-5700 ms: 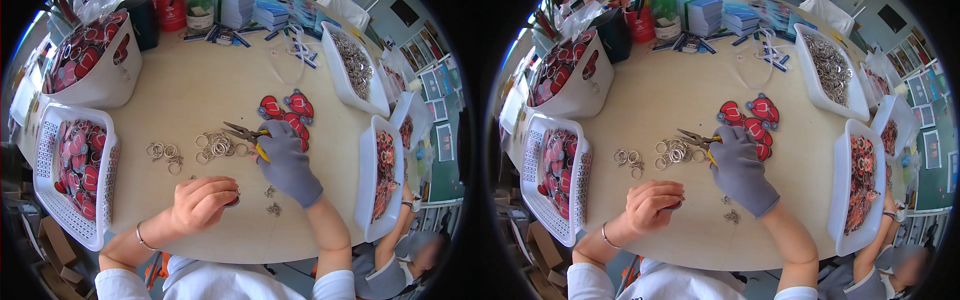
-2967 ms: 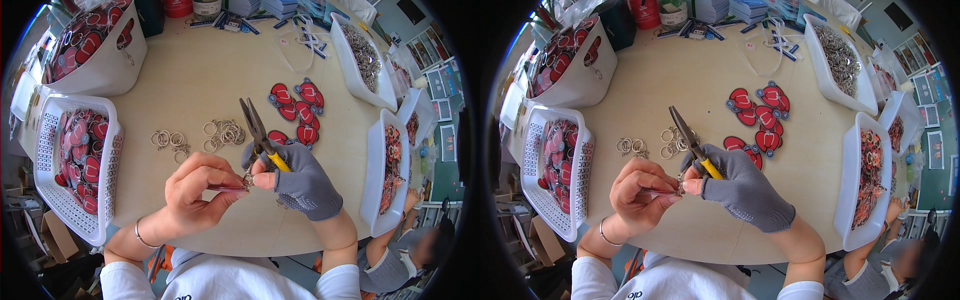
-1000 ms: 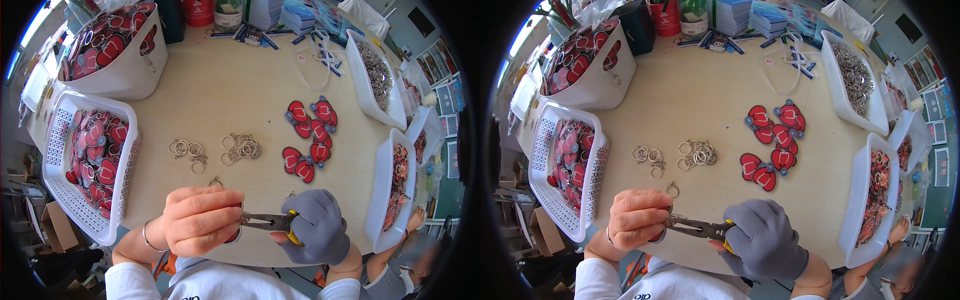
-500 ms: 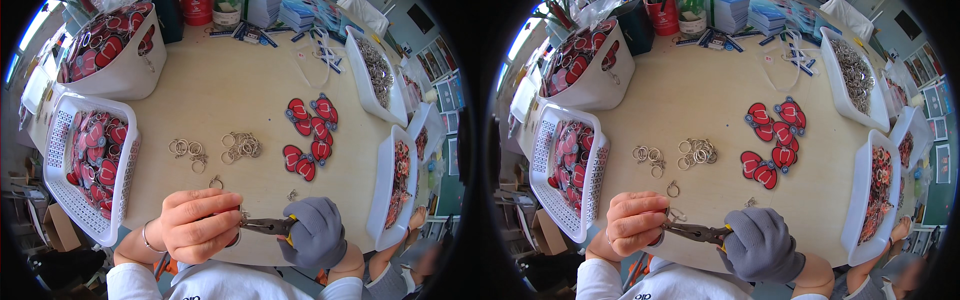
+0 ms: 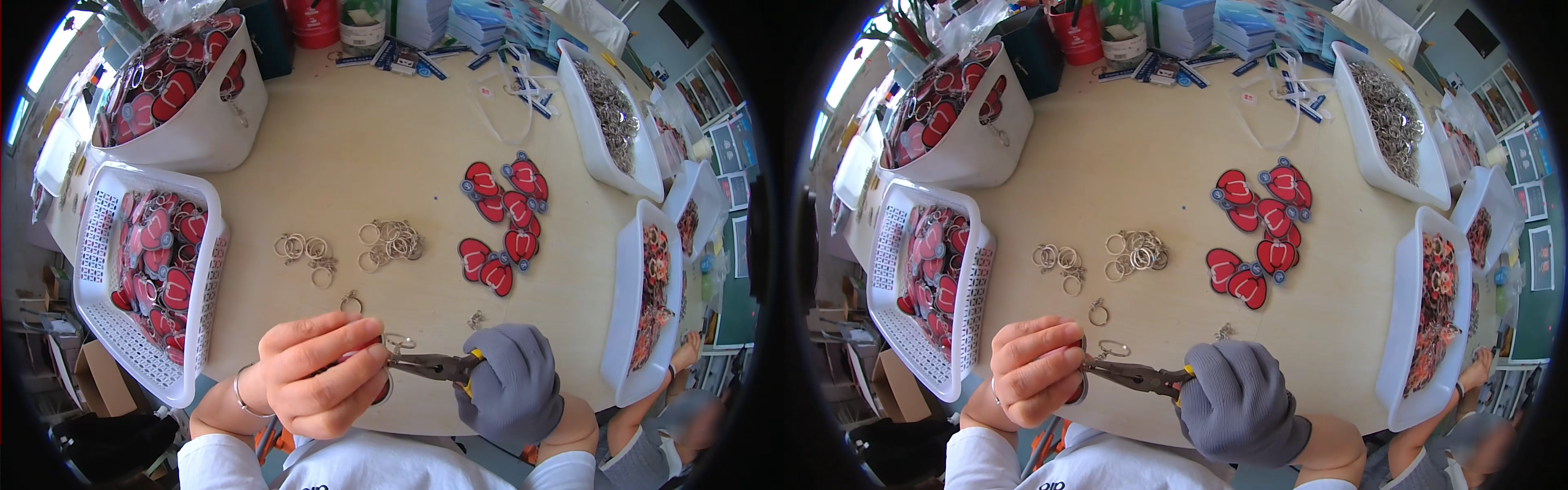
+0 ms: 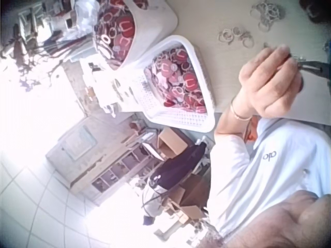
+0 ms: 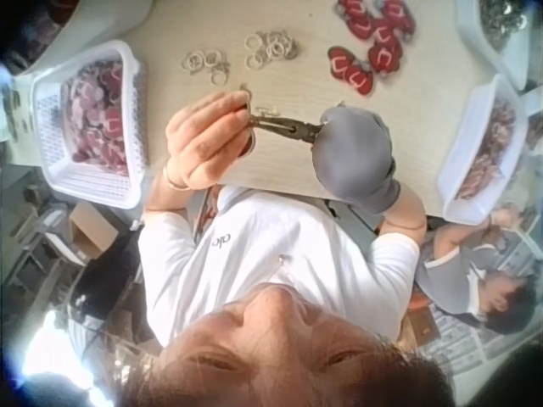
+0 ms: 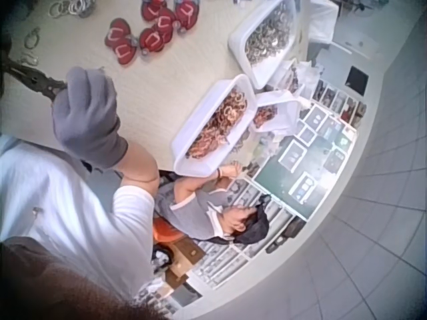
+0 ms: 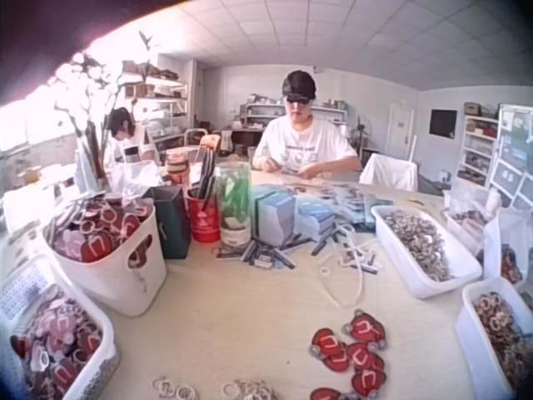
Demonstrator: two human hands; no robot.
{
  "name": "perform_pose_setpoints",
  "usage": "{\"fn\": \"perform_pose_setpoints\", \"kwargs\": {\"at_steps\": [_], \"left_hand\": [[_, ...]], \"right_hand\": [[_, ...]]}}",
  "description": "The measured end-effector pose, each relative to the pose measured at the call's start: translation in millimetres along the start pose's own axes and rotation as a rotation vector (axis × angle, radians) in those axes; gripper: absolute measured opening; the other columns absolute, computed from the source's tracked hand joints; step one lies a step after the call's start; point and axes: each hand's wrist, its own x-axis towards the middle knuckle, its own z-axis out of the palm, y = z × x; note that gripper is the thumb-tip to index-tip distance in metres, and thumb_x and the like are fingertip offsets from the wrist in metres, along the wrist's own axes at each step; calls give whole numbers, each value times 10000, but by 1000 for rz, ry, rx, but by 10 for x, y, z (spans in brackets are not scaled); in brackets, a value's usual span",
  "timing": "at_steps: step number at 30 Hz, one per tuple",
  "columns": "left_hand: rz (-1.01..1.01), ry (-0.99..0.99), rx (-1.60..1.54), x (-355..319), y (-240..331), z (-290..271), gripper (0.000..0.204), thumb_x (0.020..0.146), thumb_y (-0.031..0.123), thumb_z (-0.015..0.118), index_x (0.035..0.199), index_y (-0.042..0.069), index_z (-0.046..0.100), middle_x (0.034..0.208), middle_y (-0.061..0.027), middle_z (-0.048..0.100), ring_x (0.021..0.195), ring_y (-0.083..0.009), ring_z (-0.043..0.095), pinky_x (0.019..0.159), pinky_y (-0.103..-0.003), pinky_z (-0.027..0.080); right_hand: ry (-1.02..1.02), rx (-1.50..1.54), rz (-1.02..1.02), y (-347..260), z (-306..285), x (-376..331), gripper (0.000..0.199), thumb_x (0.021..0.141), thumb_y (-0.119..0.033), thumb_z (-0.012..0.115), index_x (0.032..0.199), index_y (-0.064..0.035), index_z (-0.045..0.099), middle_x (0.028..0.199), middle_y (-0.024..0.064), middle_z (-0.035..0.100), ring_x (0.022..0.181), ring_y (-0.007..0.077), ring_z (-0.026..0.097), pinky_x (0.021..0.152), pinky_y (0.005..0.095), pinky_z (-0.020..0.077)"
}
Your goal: The person assembles heart-shaped keychains by attaching metal jump rings to red heart charms using pliers. They repeatedly pick up a charm, open a jump ring with pliers, link it to the charm, and close the ring. The process is repetitive, with the person handling multiple charms and rings on a table.
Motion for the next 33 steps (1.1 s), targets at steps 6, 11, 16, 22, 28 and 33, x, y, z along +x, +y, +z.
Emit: {"fn": "perform_pose_setpoints", "kwargs": {"at_steps": [6,11,16,22,28,33], "left_hand": [[-100,-25,-143,-4,-14,-1,150,727,-6,671,815,33,556,889,-107,647,807,-263,676,622,-315,582],[-50,-6,-62,5,-26,-2,144,723,-5,668,811,30,560,878,-107,648,791,-261,678,612,-311,581],[-14,28,14,-18,-32,22,150,705,4,668,802,44,560,880,-86,647,789,-252,680,607,-309,578],[-15,20,15,-14,-29,30,159,698,12,672,805,53,562,877,-77,646,794,-251,682,612,-315,581],[-17,-44,-78,-8,-36,-12,156,757,19,672,842,25,542,926,-114,625,845,-286,663,649,-371,605],[-24,-23,-104,0,-51,5,188,696,12,689,818,61,555,904,-76,643,817,-257,682,634,-324,589]], "right_hand": [[12,36,-53,145,12,43,207,555,-66,672,690,7,534,920,151,569,773,292,549,627,418,438],[-32,33,-6,108,-89,125,225,560,-126,711,676,-16,552,926,132,560,814,295,546,661,414,436],[-112,54,94,9,-165,117,273,555,-110,778,653,-21,538,943,123,570,851,315,544,715,425,449],[-108,63,106,0,-176,114,274,555,-100,778,648,-31,530,865,104,564,807,308,551,694,417,455],[-117,69,96,18,-183,104,288,559,-121,794,643,-46,529,856,91,560,798,297,555,692,415,454],[-107,128,31,67,-184,103,247,578,-177,764,668,-50,572,806,95,540,732,276,545,577,386,401]]}}
